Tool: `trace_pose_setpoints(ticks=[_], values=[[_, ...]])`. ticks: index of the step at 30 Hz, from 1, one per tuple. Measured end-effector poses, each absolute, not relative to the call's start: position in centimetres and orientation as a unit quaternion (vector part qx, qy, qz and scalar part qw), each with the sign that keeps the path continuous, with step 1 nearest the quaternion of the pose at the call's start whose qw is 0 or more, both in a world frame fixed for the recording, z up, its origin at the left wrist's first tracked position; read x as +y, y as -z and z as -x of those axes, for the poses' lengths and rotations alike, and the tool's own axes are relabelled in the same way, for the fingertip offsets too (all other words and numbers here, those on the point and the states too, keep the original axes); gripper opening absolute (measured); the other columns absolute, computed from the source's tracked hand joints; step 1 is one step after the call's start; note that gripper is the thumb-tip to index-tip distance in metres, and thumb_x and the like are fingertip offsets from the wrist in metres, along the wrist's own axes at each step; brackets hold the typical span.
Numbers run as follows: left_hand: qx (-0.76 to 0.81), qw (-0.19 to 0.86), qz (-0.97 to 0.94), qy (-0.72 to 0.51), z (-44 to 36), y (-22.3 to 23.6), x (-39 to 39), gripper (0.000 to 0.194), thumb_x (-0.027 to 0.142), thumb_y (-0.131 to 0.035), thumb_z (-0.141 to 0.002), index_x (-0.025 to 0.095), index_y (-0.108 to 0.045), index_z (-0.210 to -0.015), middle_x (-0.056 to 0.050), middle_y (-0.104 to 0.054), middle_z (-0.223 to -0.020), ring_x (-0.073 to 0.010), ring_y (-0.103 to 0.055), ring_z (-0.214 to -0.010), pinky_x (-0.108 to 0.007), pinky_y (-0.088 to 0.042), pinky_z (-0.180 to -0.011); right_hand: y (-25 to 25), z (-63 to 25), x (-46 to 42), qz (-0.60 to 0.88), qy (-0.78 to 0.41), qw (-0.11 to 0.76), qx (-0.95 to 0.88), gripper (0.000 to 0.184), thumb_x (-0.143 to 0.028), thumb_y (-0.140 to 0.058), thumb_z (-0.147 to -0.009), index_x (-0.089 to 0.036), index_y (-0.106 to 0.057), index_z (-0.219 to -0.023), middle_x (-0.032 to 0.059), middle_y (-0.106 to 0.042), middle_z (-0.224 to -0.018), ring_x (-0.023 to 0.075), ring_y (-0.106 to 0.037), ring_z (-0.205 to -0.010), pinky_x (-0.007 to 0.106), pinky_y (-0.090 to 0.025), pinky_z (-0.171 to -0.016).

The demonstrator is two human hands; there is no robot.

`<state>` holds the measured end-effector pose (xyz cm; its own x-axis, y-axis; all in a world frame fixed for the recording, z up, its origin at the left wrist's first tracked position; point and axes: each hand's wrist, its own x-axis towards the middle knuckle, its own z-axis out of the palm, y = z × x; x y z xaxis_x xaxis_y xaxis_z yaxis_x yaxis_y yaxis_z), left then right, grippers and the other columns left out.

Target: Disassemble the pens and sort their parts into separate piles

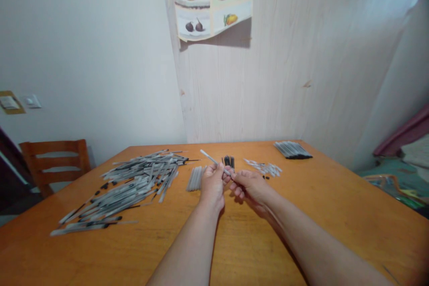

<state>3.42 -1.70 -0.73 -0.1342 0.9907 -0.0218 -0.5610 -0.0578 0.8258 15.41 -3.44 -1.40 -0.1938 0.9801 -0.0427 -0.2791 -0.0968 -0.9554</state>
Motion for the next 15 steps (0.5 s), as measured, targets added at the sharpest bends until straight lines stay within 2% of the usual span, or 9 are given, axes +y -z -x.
trace_pose_setpoints(ticks=[6, 11, 15], values=[[0.359, 0.589, -0.284, -0.666, -3.3, 0.5, -1.8, 0.018, 0.03, -0.065, -0.089, 0.016, -0.053, -0.091, -0.009, -0.071, -0.082, -0.0113, -0.068, -0.066, -0.019, -0.052, -0.059, 2.0, -15.6, -3.1, 0.426, -0.579, 0.507, -0.476, 0.013, -0.023, -0.069, -0.075, -0.017, -0.057, -0.078, -0.0023, -0.063, -0.054, 0.0064, -0.049, -0.037, 0.016, -0.039, -0.037], [0.354, 0.6, -0.254, -0.671, -3.3, 0.2, -1.8, 0.018, 0.029, -0.065, -0.089, 0.018, -0.051, -0.089, -0.007, -0.07, -0.079, -0.0133, -0.07, -0.068, -0.02, -0.053, -0.059, 1.8, -16.1, -2.9, 0.435, -0.566, 0.496, -0.494, 0.013, -0.023, -0.066, -0.073, -0.019, -0.054, -0.077, -0.0011, -0.064, -0.055, 0.0079, -0.052, -0.04, 0.017, -0.041, -0.038], [0.349, 0.608, -0.245, -0.67, -3.2, 0.2, -1.6, 0.013, 0.025, -0.059, -0.093, 0.017, -0.05, -0.087, -0.006, -0.068, -0.074, -0.0124, -0.069, -0.067, -0.018, -0.053, -0.058, 1.0, -16.8, -3.2, 0.443, -0.555, 0.485, -0.51, 0.013, -0.023, -0.064, -0.072, -0.019, -0.053, -0.076, 0.0001, -0.065, -0.059, 0.0087, -0.053, -0.042, 0.019, -0.044, -0.04]])
